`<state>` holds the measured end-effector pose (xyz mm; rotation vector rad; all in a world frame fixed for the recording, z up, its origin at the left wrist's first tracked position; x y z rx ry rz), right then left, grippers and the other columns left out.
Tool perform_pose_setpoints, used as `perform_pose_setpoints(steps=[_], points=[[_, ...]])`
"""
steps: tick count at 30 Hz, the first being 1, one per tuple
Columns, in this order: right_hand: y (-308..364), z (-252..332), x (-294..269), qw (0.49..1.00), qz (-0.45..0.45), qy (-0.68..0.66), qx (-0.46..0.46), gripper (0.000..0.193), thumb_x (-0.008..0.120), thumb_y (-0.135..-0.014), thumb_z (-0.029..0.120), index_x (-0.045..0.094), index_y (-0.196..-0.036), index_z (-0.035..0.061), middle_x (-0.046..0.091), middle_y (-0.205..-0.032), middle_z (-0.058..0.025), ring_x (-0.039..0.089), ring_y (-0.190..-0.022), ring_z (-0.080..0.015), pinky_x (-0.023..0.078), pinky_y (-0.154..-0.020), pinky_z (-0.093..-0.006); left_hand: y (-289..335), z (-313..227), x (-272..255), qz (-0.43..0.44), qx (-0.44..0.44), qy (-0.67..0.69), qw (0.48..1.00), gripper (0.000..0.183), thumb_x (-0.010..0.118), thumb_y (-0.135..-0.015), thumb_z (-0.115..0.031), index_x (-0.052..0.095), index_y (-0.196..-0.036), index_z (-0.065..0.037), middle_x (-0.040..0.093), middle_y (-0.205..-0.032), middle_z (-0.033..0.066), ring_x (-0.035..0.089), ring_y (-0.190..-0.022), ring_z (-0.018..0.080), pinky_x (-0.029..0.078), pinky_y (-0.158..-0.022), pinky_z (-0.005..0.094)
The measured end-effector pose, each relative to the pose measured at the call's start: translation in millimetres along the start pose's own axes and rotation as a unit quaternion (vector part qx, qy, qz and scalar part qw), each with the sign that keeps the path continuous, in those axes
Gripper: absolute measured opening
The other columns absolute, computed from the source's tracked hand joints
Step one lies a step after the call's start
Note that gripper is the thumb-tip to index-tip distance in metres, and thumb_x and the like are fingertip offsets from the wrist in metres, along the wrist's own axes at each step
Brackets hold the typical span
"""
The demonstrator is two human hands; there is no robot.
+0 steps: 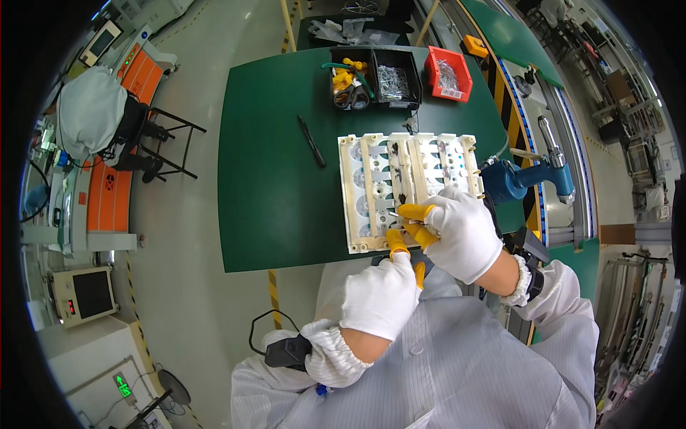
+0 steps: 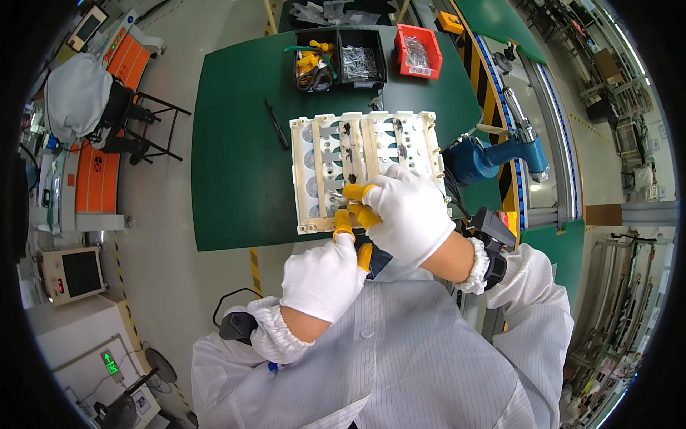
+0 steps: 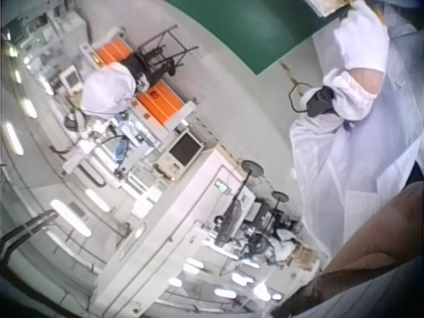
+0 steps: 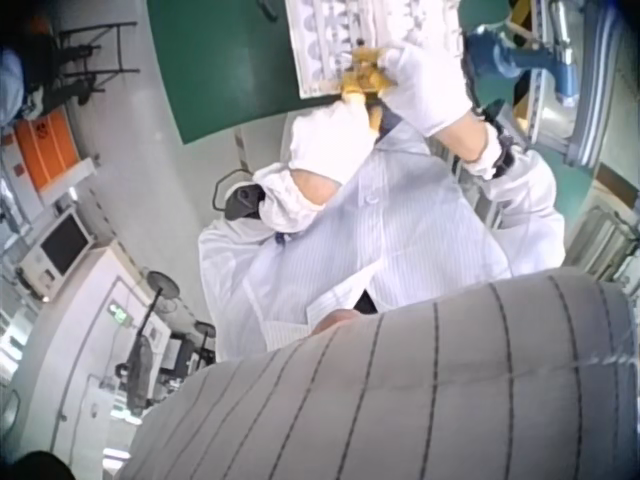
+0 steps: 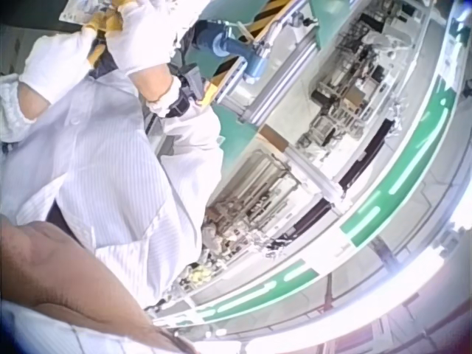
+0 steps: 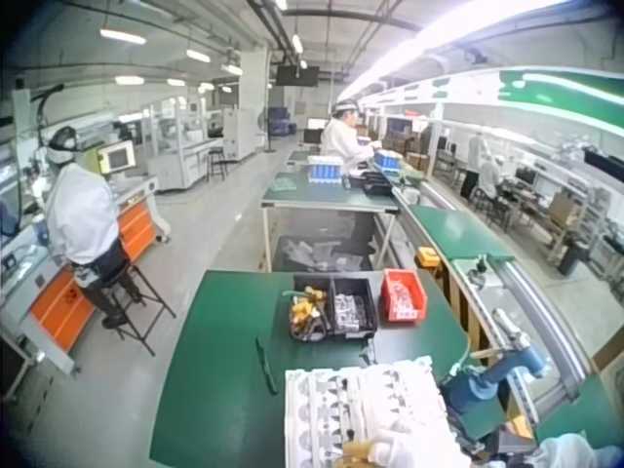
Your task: Manually assembling electronic components into a white plastic housing using tools.
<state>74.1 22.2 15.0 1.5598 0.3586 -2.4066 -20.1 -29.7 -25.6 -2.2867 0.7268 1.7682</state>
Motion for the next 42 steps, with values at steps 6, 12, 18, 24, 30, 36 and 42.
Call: perform_pose_setpoints(steps=[6, 12, 18, 24, 30, 36, 42], points=[[-11.6, -30.7, 19.4, 0.98, 0.086, -0.14, 0.111, 0.019, 0.076, -0.087, 0.017, 0.076, -0.098, 0.0025, 0.073, -0.083, -0.0172, 0.069, -0.068, -0.0304, 0.056, -0.066, -0.0356, 1.1, -2.9, -1.1, -0.032, 0.009, -0.031, 0.999, 0.03, 0.066, -0.091, -0.036, 0.061, -0.097, -0.007, 0.064, -0.062, 0.0023, 0.067, -0.05, 0.0203, 0.052, -0.045, 0.0365], [-14.0, -34.1, 28.9, 0.983, 0.12, -0.12, 0.072, 0.02, 0.078, -0.085, 0.021, 0.077, -0.094, 0.0027, 0.071, -0.076, -0.0187, 0.069, -0.068, -0.0318, 0.056, -0.065, -0.0372, 3.8, -6.0, -0.2, -0.058, -0.006, -0.052, 0.997, 0.032, 0.066, -0.091, -0.039, 0.061, -0.088, -0.008, 0.061, -0.056, 0.0043, 0.063, -0.046, 0.0228, 0.049, -0.042, 0.0383], [-18.5, -31.3, 29.7, 0.983, 0.103, -0.137, 0.064, 0.023, 0.079, -0.082, 0.024, 0.076, -0.091, 0.0026, 0.069, -0.075, -0.0201, 0.068, -0.068, -0.0346, 0.055, -0.063, -0.0395, 5.8, -6.4, 0.3, -0.065, 0.009, -0.077, 0.995, 0.032, 0.065, -0.092, -0.039, 0.06, -0.088, -0.007, 0.058, -0.054, 0.0036, 0.062, -0.044, 0.0232, 0.048, -0.041, 0.0392], [-19.8, -41.7, 32.8, 0.979, 0.139, -0.121, 0.084, 0.028, 0.078, -0.073, 0.025, 0.076, -0.092, 0.0055, 0.07, -0.079, -0.0197, 0.07, -0.077, -0.0375, 0.057, -0.072, -0.0432, 2.8, -5.9, -8.6, -0.054, 0.023, -0.088, 0.994, 0.034, 0.066, -0.091, -0.04, 0.06, -0.09, -0.007, 0.061, -0.056, 0.0065, 0.063, -0.046, 0.0256, 0.05, -0.042, 0.0418], [-26.2, -46.5, 33.4, 0.972, 0.165, -0.139, 0.094, 0.019, 0.075, -0.075, 0.026, 0.074, -0.085, 0.0094, 0.069, -0.074, -0.0171, 0.069, -0.073, -0.0381, 0.056, -0.069, -0.0444, -89.6, 49.8, -83.4, 0.14, 0.128, 0.074, 0.979, 0.023, 0.067, -0.095, -0.027, 0.068, -0.102, -0.005, 0.069, -0.076, 0.0157, 0.071, -0.068, 0.0288, 0.056, -0.06, 0.0391], [-20.1, -53.4, 33.7, 0.962, 0.195, -0.15, 0.12, 0.016, 0.072, -0.077, 0.027, 0.075, -0.084, 0.0133, 0.071, -0.077, -0.0132, 0.07, -0.078, -0.0355, 0.056, -0.071, -0.045, -310.5, 17.1, -79.6, -0.056, 0.155, -0.162, 0.973, 0.017, 0.067, -0.083, -0.022, 0.073, -0.097, -0.013, 0.072, -0.1, 0.0119, 0.068, -0.096, 0.0327, 0.055, -0.082, 0.0467], [-17.8, -46.4, 43.0, 0.946, 0.245, -0.181, 0.108, 0.02, 0.07, -0.08, 0.029, 0.074, -0.093, 0.0145, 0.072, -0.083, -0.0125, 0.071, -0.081, -0.0343, 0.055, -0.071, -0.0447, -416.2, 42.9, 38.0, -0.005, 0.211, -0.362, 0.908, 0.017, 0.061, -0.088, -0.016, 0.077, -0.094, -0.017, 0.075, -0.096, 0.0093, 0.071, -0.096, 0.0279, 0.055, -0.082, 0.0429]])
Point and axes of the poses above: each hand's wrist, its own y-axis away from the middle knuckle, its own x-axis out of the palm, z = x × y, the point moved 9 cm from there along -y, towards the middle knuckle
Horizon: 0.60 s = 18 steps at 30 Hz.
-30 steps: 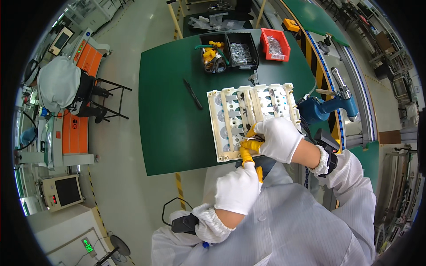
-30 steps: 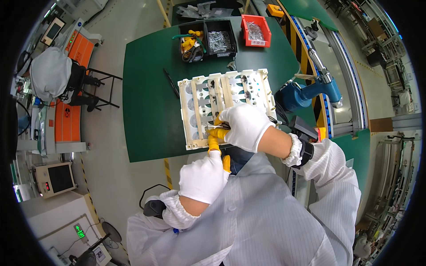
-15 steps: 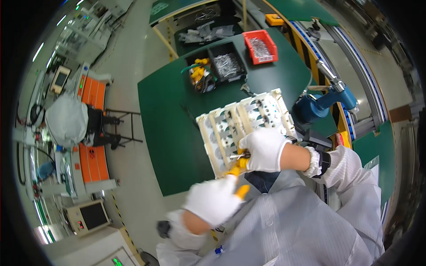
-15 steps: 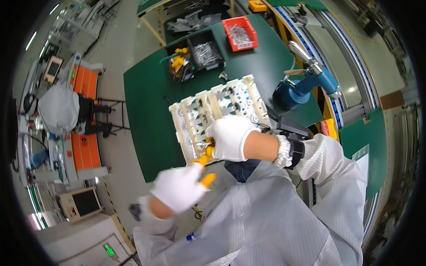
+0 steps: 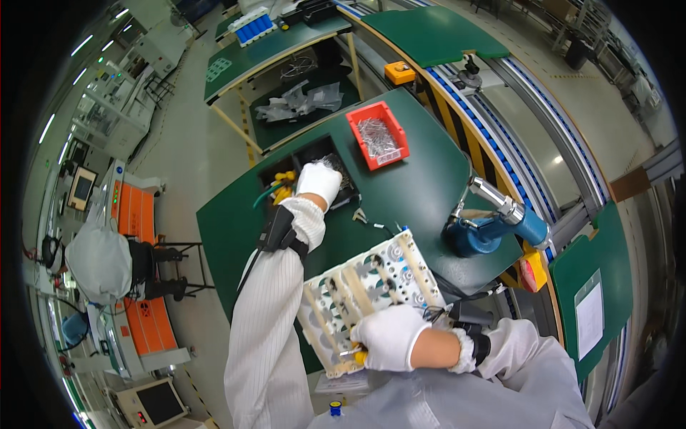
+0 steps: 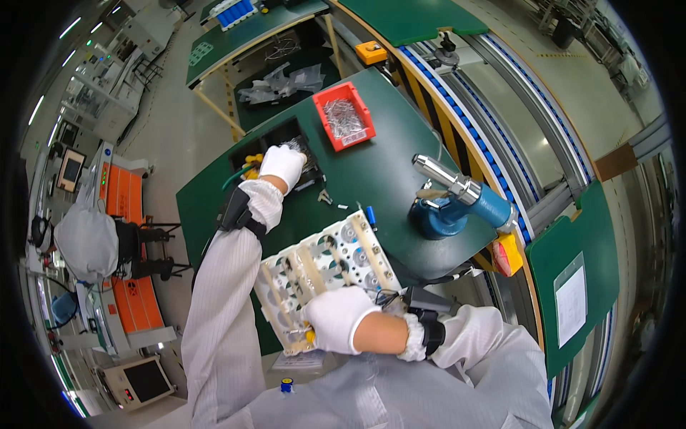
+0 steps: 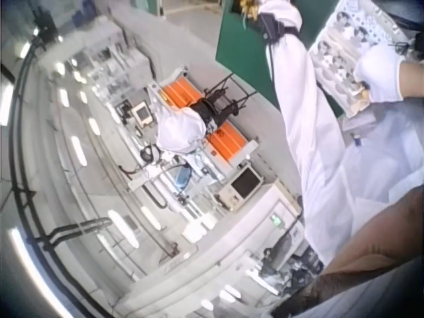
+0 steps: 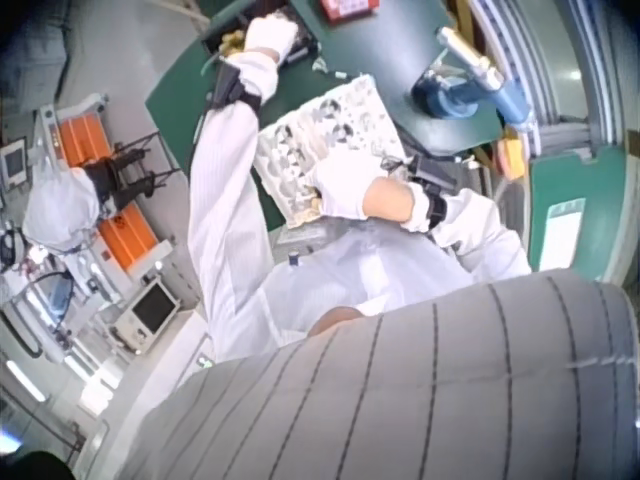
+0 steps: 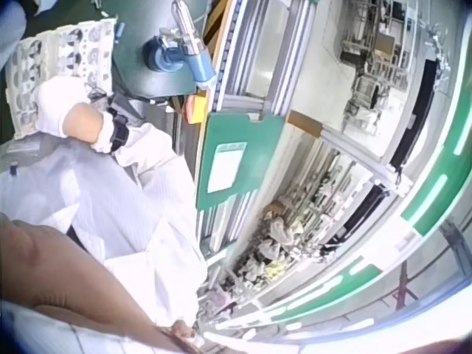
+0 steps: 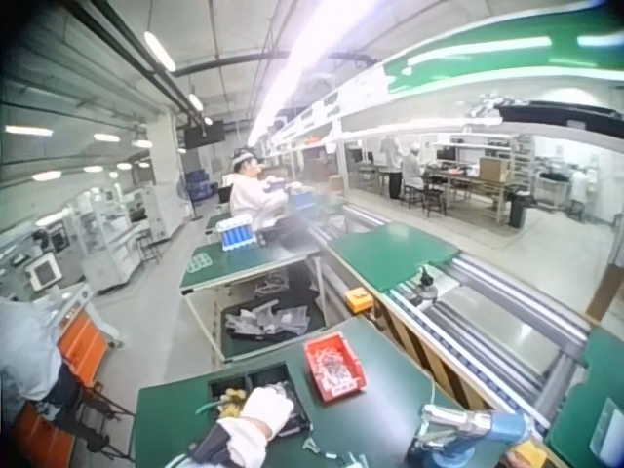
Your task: Manually assembling electronic components into a white plastic housing using tools.
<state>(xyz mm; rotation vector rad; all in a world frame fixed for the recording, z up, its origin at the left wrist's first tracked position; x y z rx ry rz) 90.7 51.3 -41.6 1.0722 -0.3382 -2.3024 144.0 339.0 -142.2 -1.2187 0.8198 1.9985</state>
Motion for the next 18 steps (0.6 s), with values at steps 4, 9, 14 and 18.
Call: perform_pose_setpoints(steps=[4, 9, 14, 18], points=[[-0.1, -2.9, -3.9, 0.999, 0.022, -0.029, -0.011, 0.021, 0.07, -0.081, 0.027, 0.073, -0.096, 0.0127, 0.072, -0.085, -0.0113, 0.071, -0.081, -0.0324, 0.056, -0.07, -0.0441, -11.3, -4.8, -9.2, -0.044, 0.032, 0.042, 0.998, 0.017, 0.063, -0.084, -0.016, 0.077, -0.093, -0.017, 0.075, -0.091, 0.0097, 0.071, -0.096, 0.0285, 0.055, -0.081, 0.0436], [-0.8, 4.6, -1.0, 0.999, 0.006, -0.019, -0.035, 0.02, 0.07, -0.081, 0.027, 0.072, -0.093, 0.0114, 0.072, -0.084, -0.0116, 0.071, -0.081, -0.0331, 0.056, -0.07, -0.0444, 23.9, 35.9, -50.0, -0.013, -0.099, 0.164, 0.981, 0.014, 0.068, -0.081, -0.015, 0.076, -0.092, -0.013, 0.075, -0.092, 0.0125, 0.072, -0.09, 0.0301, 0.057, -0.08, 0.0415], [0.2, -2.6, -6.6, 0.999, -0.038, -0.004, -0.022, 0.019, 0.07, -0.078, 0.028, 0.074, -0.087, 0.0121, 0.072, -0.083, -0.0136, 0.071, -0.081, -0.0351, 0.056, -0.073, -0.0459, 131.9, 75.3, -76.3, -0.185, -0.208, 0.439, 0.854, 0.024, 0.076, -0.08, -0.022, 0.068, -0.096, -0.006, 0.073, -0.089, 0.0145, 0.073, -0.082, 0.0294, 0.057, -0.076, 0.0343], [3.2, -1.2, -6.4, 0.998, -0.063, 0.011, -0.016, 0.019, 0.07, -0.077, 0.028, 0.076, -0.089, 0.0137, 0.072, -0.082, -0.0149, 0.07, -0.082, -0.0365, 0.055, -0.074, -0.0467, 271.1, 79.6, 2.9, -0.153, -0.326, 0.423, 0.831, 0.027, 0.071, -0.085, -0.021, 0.065, -0.104, -0.005, 0.073, -0.091, 0.0183, 0.072, -0.085, 0.036, 0.057, -0.077, 0.0397]])
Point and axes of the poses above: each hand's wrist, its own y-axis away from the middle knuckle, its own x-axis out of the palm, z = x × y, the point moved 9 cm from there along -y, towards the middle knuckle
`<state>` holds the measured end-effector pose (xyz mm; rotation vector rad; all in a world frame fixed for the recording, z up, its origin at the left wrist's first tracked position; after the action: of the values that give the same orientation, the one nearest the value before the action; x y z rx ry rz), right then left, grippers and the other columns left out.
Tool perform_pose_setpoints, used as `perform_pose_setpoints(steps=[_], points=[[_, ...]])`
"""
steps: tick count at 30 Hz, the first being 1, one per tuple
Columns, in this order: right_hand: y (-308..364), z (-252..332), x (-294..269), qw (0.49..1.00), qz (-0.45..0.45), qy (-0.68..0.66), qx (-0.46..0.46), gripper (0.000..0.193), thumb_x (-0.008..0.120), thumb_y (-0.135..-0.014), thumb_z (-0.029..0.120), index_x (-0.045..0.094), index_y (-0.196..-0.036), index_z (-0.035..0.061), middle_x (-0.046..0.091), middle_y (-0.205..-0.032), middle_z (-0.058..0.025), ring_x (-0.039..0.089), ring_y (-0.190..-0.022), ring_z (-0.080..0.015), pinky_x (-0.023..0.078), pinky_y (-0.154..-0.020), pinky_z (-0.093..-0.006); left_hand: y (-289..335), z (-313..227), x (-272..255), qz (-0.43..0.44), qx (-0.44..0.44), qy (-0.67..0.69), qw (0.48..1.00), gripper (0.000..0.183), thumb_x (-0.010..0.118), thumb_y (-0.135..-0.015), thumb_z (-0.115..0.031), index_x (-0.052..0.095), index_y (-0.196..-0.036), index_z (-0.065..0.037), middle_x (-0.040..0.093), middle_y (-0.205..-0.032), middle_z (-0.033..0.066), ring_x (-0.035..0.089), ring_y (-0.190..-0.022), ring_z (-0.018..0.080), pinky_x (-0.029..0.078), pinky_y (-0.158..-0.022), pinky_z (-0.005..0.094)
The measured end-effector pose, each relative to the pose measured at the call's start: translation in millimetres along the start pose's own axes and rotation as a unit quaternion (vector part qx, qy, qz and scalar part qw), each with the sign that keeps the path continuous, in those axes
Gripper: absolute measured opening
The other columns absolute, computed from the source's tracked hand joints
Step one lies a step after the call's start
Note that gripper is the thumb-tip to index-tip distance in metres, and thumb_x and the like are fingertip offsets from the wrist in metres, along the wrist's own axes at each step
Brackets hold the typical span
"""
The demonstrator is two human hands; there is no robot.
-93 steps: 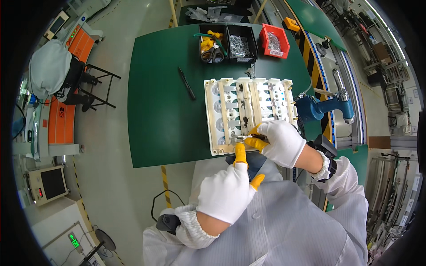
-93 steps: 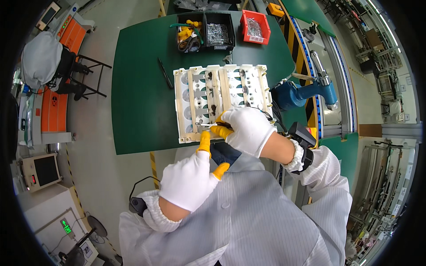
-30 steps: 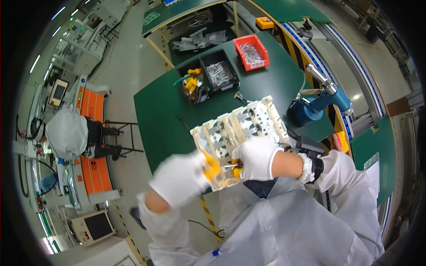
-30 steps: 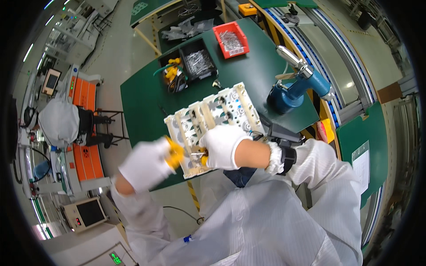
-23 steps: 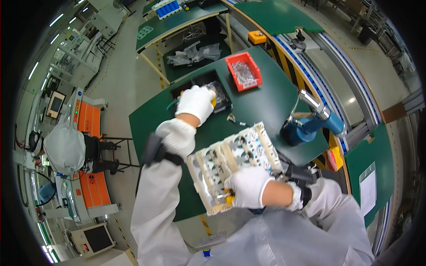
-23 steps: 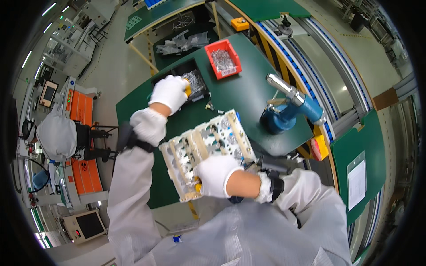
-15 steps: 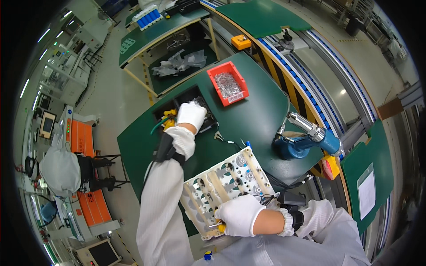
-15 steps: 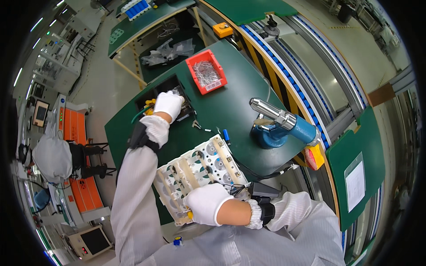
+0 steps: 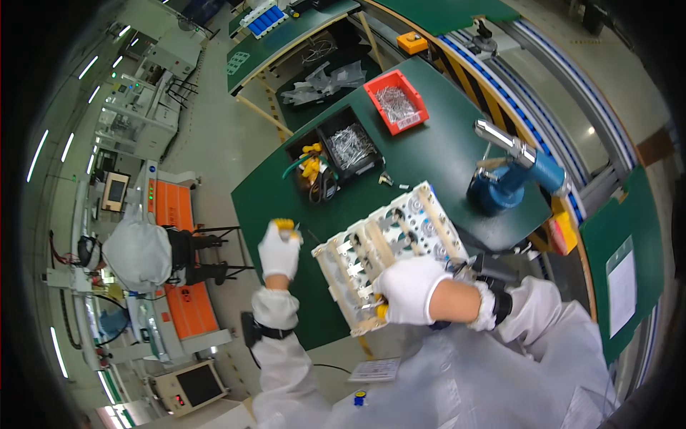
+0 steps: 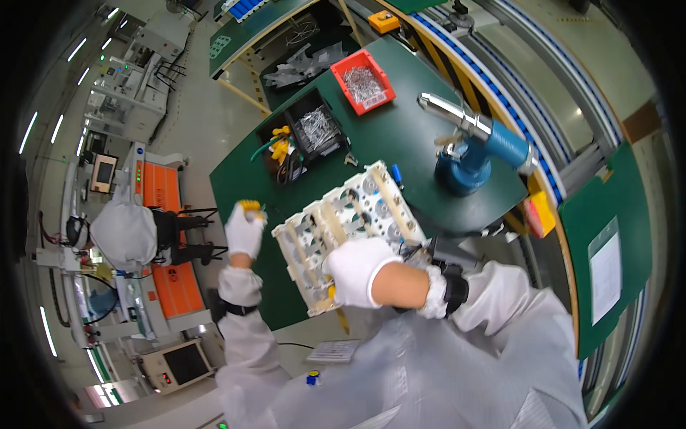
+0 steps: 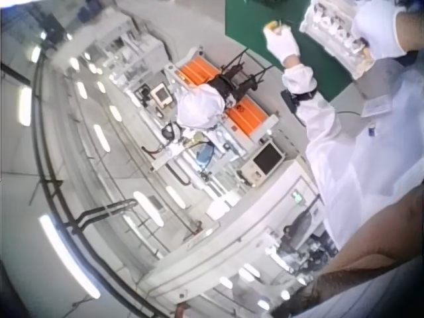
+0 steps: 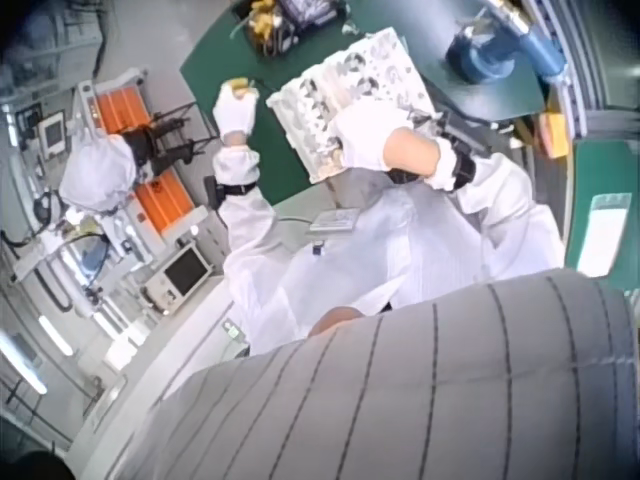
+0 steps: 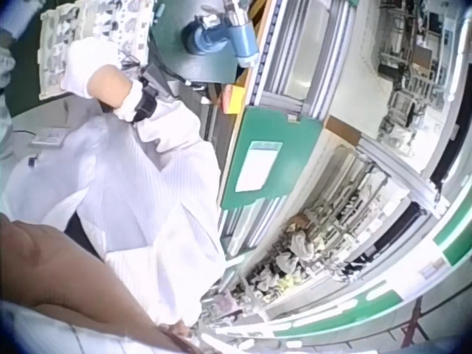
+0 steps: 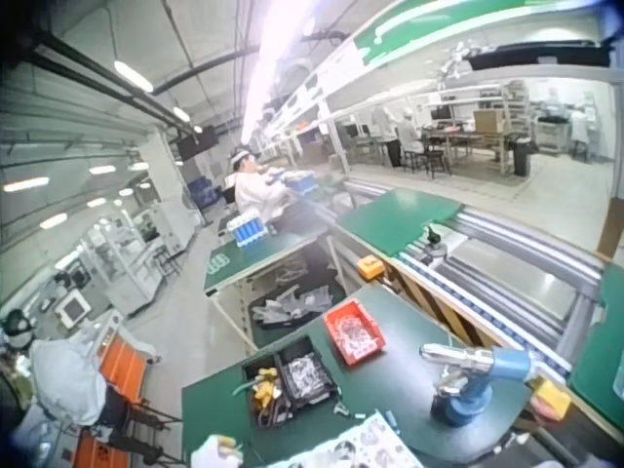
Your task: Manually assembling electronic components into a white plastic housing using tools.
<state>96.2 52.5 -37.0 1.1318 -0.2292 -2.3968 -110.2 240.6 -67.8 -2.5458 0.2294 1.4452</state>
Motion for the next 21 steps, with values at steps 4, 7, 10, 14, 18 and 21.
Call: perform_pose_setpoints(steps=[4, 7, 10, 14, 18, 21], points=[[0.5, -3.1, 0.3, 0.999, -0.019, 0.028, 0.0, 0.02, 0.072, -0.075, 0.027, 0.077, -0.088, 0.0135, 0.072, -0.083, -0.0157, 0.07, -0.082, -0.0369, 0.055, -0.074, -0.0467, 106.0, 103.8, 22.6, 0.104, -0.167, -0.298, 0.934, 0.028, 0.064, -0.087, -0.015, 0.058, -0.113, -0.005, 0.073, -0.098, 0.022, 0.07, -0.09, 0.0423, 0.056, -0.08, 0.0505], [3.0, -2.1, -2.0, 1.0, -0.01, 0.015, 0.001, 0.022, 0.07, -0.076, 0.023, 0.077, -0.085, 0.0044, 0.072, -0.084, -0.0205, 0.072, -0.083, -0.0382, 0.057, -0.076, -0.0451, 144.1, 114.1, 3.8, 0.136, -0.208, -0.343, 0.906, 0.029, 0.063, -0.092, -0.018, 0.054, -0.116, -0.006, 0.073, -0.099, 0.022, 0.071, -0.091, 0.0408, 0.058, -0.078, 0.0483], [1.0, -5.1, 1.6, 0.999, -0.043, 0.024, -0.007, 0.018, 0.074, -0.073, 0.025, 0.076, -0.085, 0.0114, 0.071, -0.078, -0.0151, 0.07, -0.078, -0.036, 0.055, -0.073, -0.0443, 160.5, 80.3, -18.8, 0.062, -0.149, -0.115, 0.98, 0.024, 0.059, -0.095, -0.013, 0.052, -0.116, -0.004, 0.074, -0.098, 0.0178, 0.073, -0.092, 0.0372, 0.058, -0.076, 0.0458], [0.2, -2.5, 1.1, 0.998, -0.05, 0.024, -0.011, 0.017, 0.074, -0.074, 0.024, 0.075, -0.083, 0.0095, 0.07, -0.076, -0.0155, 0.069, -0.077, -0.0366, 0.054, -0.07, -0.0436, 182.4, -49.9, -46.5, -0.031, -0.076, 0.201, 0.976, 0.021, 0.071, -0.09, -0.007, 0.064, -0.11, -0.002, 0.07, -0.085, 0.0065, 0.069, -0.077, 0.0199, 0.056, -0.071, 0.0313], [0.2, 8.3, -3.4, 0.998, -0.045, 0.028, -0.019, 0.017, 0.073, -0.074, 0.023, 0.074, -0.082, 0.0077, 0.069, -0.074, -0.017, 0.069, -0.075, -0.0375, 0.055, -0.07, -0.0443, 199.2, -105.2, -39.8, 0.002, 0.021, 0.166, 0.986, 0.021, 0.079, -0.087, -0.004, 0.07, -0.105, -0.002, 0.07, -0.092, 0.0035, 0.062, -0.075, 0.0098, 0.051, -0.07, 0.0249], [-2.9, 8.1, -0.3, 0.999, -0.042, 0.026, -0.019, 0.018, 0.073, -0.074, 0.023, 0.075, -0.083, 0.0074, 0.069, -0.074, -0.0178, 0.069, -0.075, -0.0376, 0.055, -0.071, -0.044, 194.5, -92.8, -14.3, 0.017, -0.037, 0.227, 0.973, 0.02, 0.081, -0.083, -0.005, 0.072, -0.1, -0.001, 0.069, -0.088, 0.0057, 0.06, -0.065, 0.0133, 0.05, -0.067, 0.026]])
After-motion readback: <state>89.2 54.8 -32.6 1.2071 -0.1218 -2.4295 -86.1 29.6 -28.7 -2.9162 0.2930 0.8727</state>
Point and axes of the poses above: each hand's wrist, its own y-axis away from the middle knuckle, its own x-axis out of the palm, z = x × y, the point moved 9 cm from there along -y, towards the middle knuckle
